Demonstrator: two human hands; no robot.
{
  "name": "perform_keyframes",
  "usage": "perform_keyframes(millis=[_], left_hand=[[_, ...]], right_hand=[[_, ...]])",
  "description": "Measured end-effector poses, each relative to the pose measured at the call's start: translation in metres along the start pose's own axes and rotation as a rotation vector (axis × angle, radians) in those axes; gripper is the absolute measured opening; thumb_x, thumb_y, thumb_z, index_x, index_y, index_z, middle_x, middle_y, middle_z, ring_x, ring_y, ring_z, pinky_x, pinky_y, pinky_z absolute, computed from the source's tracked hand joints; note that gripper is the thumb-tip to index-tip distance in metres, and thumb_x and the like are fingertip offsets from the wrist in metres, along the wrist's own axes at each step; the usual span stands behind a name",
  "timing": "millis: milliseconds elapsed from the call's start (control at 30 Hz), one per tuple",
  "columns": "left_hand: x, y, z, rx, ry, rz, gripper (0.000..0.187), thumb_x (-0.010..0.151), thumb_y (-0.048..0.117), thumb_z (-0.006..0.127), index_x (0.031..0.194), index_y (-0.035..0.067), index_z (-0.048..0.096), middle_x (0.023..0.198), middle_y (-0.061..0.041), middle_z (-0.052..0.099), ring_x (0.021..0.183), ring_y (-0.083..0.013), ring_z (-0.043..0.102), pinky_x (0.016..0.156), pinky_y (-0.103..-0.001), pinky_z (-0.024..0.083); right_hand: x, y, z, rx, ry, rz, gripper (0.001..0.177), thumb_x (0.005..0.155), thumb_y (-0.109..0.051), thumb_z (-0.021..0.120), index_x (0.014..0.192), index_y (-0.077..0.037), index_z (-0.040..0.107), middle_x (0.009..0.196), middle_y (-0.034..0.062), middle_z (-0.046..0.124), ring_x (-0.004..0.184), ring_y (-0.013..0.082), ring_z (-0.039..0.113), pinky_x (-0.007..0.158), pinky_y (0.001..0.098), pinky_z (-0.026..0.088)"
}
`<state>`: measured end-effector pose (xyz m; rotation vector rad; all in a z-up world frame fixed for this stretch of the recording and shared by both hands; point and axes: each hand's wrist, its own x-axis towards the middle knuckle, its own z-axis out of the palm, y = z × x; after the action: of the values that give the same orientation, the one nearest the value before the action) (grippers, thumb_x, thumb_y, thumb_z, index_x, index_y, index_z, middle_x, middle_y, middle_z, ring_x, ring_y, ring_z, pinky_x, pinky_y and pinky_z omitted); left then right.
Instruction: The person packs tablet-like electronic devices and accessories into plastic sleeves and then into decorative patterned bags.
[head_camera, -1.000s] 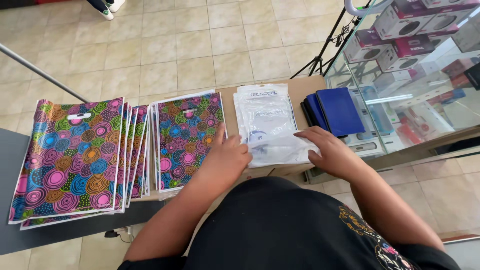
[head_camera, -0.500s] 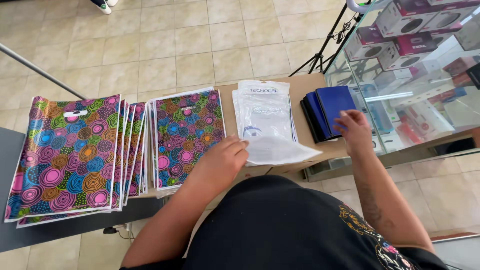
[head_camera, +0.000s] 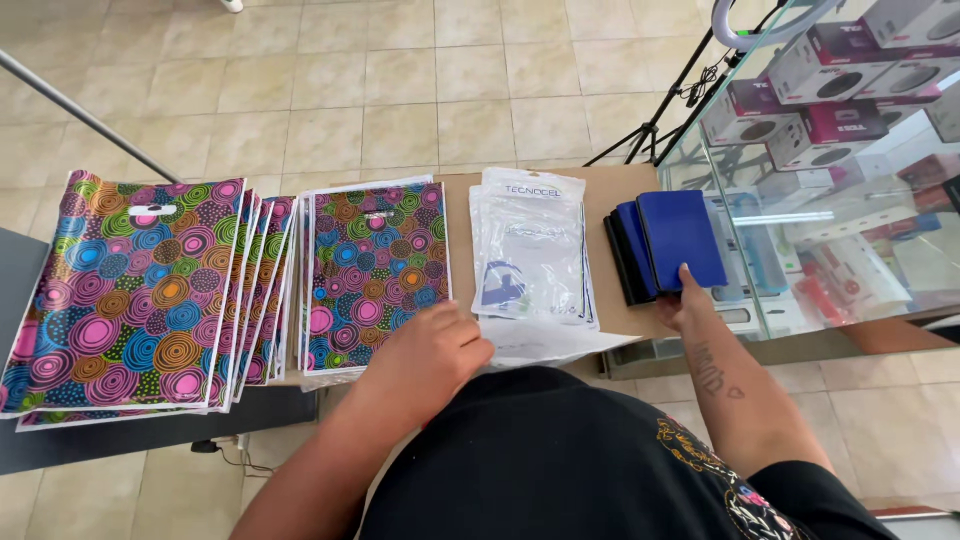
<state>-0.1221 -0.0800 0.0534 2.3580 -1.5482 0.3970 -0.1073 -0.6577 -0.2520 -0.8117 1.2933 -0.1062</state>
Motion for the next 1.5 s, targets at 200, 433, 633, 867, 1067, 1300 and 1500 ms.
perform_keyframes(millis=[200,433,633,867,1067,1300,1500], left_hand=[[0.009,0.002,-0.016,-0.119,-0.038,-0.047,0.011,0.108,0.025,0.072,0.104,0.016,0.076,0.116,-0.002,0.075,0.128,-0.0285,0.075,0.122,-0.047,0.057],[0.02,0.003,-0.028,-0.103,-0.027,-0.022,0.01,0.112,0.022,0.069,0.109,0.019,0.078,0.125,-0.006,0.076,0.131,-0.0313,0.076,0.117,-0.047,0.059],[0.029,-0.003,-0.021,-0.114,-0.035,-0.014,0.012,0.114,0.022,0.066,0.109,0.02,0.077,0.134,-0.007,0.075,0.138,-0.0326,0.073,0.117,-0.047,0.058],[0.052,0.003,-0.045,-0.2,-0.144,0.013,0.009,0.096,0.005,0.079,0.105,0.009,0.079,0.138,-0.023,0.076,0.134,-0.0496,0.072,0.096,-0.061,0.064],[0.039,0.004,-0.041,-0.178,-0.171,-0.028,0.012,0.096,0.01,0.078,0.108,0.009,0.077,0.151,-0.026,0.071,0.14,-0.0484,0.068,0.105,-0.06,0.059],[0.041,0.019,-0.038,-0.166,0.046,0.076,0.014,0.115,0.025,0.066,0.109,0.018,0.076,0.136,-0.011,0.076,0.142,-0.0327,0.071,0.122,-0.045,0.057],[0.036,0.025,-0.053,-0.274,0.195,0.025,0.015,0.118,0.023,0.066,0.114,0.016,0.079,0.141,-0.006,0.079,0.137,-0.0286,0.075,0.115,-0.042,0.062]], right_hand=[[-0.003,0.009,-0.029,0.131,-0.111,-0.06,0.07,0.118,-0.041,0.073,0.163,-0.002,0.035,0.145,0.015,0.056,0.144,0.047,0.066,0.114,0.0692,0.061],[-0.044,0.019,-0.069,0.281,-0.171,-0.139,0.072,0.118,-0.024,0.075,0.173,-0.019,0.03,0.169,0.0134,0.045,0.156,0.0413,0.056,0.115,0.0782,0.056],[-0.179,-0.017,-0.057,0.312,-0.464,-0.441,0.027,0.115,-0.021,0.078,0.139,-0.032,0.071,0.138,0.0048,0.078,0.123,0.0316,0.082,0.104,0.0651,0.068],[-0.31,-0.046,-0.08,-0.204,-0.792,-1.126,0.031,0.101,-0.002,0.082,0.13,-0.003,0.075,0.125,0.011,0.082,0.115,0.0204,0.078,0.109,0.0386,0.067],[-0.449,-0.074,-0.038,-1.041,-0.757,-1.56,0.036,0.1,-0.009,0.079,0.136,-0.005,0.076,0.128,0.0106,0.084,0.119,0.0243,0.081,0.105,0.0371,0.063],[-0.47,-0.046,0.014,-1.07,-0.779,-1.746,0.034,0.094,-0.009,0.086,0.127,-0.007,0.084,0.103,0.0151,0.087,0.107,0.0422,0.083,0.097,0.0577,0.063],[-0.464,-0.035,0.034,-1.147,-0.793,-1.868,0.056,0.093,-0.066,0.08,0.127,-0.022,0.086,0.133,0.0071,0.07,0.141,0.0405,0.063,0.122,0.0621,0.049]])
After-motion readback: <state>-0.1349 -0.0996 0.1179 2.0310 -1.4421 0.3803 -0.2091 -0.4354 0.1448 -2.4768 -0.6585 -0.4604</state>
